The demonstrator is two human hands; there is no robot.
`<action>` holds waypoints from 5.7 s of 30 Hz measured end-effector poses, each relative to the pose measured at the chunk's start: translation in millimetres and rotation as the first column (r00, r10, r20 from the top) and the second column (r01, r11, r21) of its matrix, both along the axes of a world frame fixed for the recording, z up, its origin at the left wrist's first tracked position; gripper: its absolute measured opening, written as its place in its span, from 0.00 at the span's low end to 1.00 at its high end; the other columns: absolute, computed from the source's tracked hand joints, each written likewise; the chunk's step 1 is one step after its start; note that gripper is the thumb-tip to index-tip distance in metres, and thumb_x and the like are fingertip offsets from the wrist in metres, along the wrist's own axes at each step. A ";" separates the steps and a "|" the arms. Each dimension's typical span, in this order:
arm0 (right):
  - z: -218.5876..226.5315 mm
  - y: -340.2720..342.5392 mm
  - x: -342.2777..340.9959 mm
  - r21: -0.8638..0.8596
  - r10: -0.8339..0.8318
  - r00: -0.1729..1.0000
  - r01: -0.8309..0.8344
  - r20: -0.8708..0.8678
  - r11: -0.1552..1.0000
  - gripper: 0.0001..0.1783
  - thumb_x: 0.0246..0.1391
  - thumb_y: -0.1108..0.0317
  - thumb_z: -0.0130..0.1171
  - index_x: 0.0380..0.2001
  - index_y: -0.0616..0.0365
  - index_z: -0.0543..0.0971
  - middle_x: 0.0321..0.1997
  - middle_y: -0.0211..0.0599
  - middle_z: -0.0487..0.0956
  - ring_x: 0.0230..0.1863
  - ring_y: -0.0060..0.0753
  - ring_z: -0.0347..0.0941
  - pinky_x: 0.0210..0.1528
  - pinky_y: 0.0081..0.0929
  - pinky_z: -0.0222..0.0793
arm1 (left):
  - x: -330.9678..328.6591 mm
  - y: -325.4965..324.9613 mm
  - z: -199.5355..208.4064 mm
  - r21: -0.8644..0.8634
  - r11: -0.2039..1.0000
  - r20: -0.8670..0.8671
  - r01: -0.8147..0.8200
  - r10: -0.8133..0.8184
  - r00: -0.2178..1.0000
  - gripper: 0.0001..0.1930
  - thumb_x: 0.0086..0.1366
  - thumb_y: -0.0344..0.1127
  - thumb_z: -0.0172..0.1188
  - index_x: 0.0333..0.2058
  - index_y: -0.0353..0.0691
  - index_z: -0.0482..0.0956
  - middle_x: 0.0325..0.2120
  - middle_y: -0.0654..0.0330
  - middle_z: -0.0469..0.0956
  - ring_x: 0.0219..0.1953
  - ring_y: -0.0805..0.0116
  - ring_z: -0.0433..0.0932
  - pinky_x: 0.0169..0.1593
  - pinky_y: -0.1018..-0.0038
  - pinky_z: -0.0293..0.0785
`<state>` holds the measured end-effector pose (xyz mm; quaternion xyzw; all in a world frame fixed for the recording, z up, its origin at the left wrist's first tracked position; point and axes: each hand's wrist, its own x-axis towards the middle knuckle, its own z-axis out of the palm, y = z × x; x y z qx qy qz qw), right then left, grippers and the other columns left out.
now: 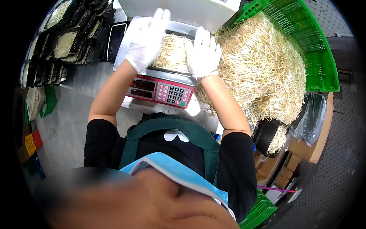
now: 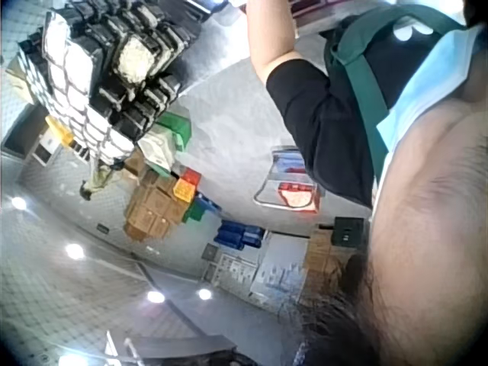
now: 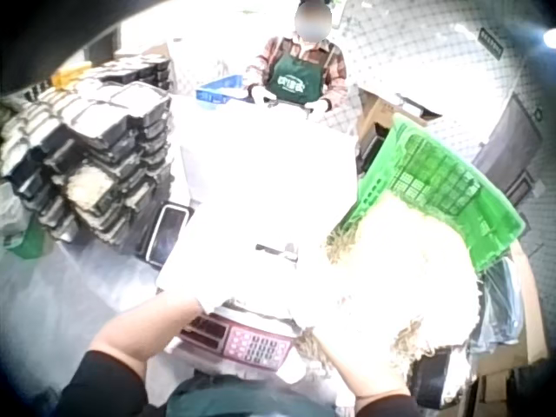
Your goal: The person portions bean sprouts from a green basket into black plastic trays using a digital scale. They repeatedly scoop sprouts, place them in trays, weigh them, and stack the filled trays to the side.
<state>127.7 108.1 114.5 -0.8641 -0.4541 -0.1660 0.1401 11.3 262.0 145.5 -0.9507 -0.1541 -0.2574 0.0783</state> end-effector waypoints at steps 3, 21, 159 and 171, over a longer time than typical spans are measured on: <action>2.9 0.6 -2.0 0.001 0.011 1.000 -0.011 0.003 1.000 0.35 0.57 0.51 0.48 0.61 0.63 0.60 0.57 0.48 0.67 0.55 0.48 0.64 0.56 0.46 0.61 | 3.7 -14.0 -18.6 -0.196 0.980 -0.072 0.023 -0.038 0.997 0.29 0.57 0.33 0.50 0.59 0.37 0.61 0.58 0.48 0.64 0.54 0.47 0.69 0.53 0.54 0.67; -5.6 -54.7 -14.1 0.332 0.162 0.702 0.112 -0.694 0.937 0.20 0.58 0.52 0.55 0.36 0.61 0.77 0.33 0.44 0.78 0.35 0.36 0.74 0.42 0.29 0.68 | -43.3 12.5 -53.0 -0.803 -0.178 0.491 0.569 0.343 0.801 0.12 0.62 0.39 0.57 0.32 0.33 0.76 0.19 0.57 0.78 0.11 0.74 0.72 0.12 0.83 0.64; 12.8 -186.3 122.8 0.095 0.222 0.975 -0.222 0.013 0.970 0.48 0.28 0.60 0.73 0.58 0.50 0.65 0.38 0.43 0.77 0.40 0.47 0.73 0.44 0.39 0.70 | -50.3 -43.8 -52.8 -0.758 -0.437 0.314 0.484 0.407 0.858 0.29 0.50 0.19 0.48 0.55 0.28 0.64 0.43 0.51 0.74 0.41 0.63 0.76 0.47 0.71 0.75; -3.8 -163.5 113.9 -0.104 -0.035 0.980 0.015 -0.195 0.994 0.42 0.30 0.65 0.68 0.56 0.49 0.69 0.40 0.46 0.78 0.43 0.48 0.74 0.48 0.37 0.70 | -22.1 -49.9 -1.0 -0.368 0.778 0.082 0.510 -0.519 0.851 0.33 0.58 0.42 0.62 0.59 0.34 0.64 0.56 0.47 0.68 0.59 0.52 0.66 0.63 0.64 0.57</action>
